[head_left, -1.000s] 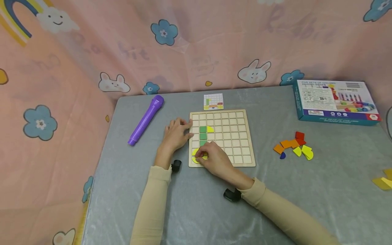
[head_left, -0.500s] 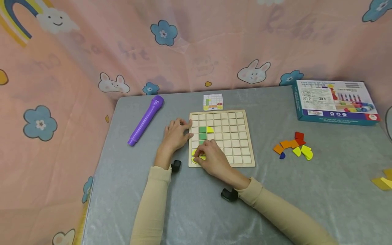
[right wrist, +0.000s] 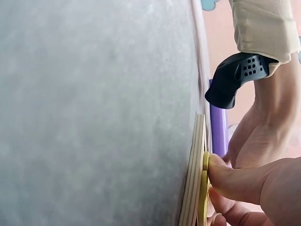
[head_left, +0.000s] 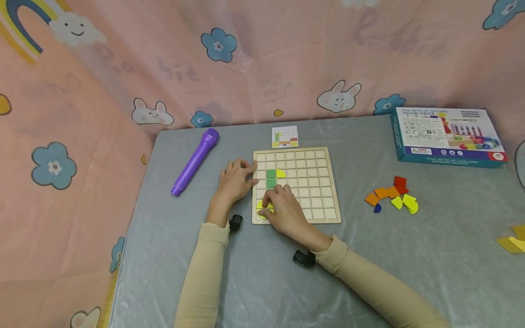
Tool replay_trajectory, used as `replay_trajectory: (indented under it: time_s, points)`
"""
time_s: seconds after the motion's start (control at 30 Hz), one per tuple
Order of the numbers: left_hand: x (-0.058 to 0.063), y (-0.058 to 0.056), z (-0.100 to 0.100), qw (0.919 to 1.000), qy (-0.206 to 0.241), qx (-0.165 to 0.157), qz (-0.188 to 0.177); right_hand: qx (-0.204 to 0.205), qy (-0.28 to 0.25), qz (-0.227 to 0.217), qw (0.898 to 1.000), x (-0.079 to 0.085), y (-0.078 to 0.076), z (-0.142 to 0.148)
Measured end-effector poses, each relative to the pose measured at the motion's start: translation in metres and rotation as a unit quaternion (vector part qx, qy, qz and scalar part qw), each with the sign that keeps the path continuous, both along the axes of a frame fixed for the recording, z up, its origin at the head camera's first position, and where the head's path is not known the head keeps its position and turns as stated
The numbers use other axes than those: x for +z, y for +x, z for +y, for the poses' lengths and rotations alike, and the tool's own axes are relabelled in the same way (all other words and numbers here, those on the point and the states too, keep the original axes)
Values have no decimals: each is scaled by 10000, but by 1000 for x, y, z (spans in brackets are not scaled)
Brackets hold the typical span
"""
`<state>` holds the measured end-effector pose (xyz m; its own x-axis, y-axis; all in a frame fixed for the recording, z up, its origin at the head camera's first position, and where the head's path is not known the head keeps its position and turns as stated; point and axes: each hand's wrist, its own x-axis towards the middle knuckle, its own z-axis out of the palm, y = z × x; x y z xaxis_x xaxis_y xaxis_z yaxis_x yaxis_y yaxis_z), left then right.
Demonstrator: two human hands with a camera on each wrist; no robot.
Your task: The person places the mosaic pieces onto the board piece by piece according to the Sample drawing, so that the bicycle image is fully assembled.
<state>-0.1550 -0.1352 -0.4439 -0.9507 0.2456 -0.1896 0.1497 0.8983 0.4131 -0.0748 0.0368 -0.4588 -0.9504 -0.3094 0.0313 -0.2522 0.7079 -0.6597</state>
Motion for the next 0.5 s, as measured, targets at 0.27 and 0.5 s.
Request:
replay_trajectory:
  time_s: [0.27, 0.5]
  points:
    - [0, 0, 0, 10000, -18, 5, -29, -5, -54, -295, 9995, 4, -1, 15]
    - [0, 0, 0, 10000, -39, 21, -54, -218, -311, -296, 9988, 9, -3, 61]
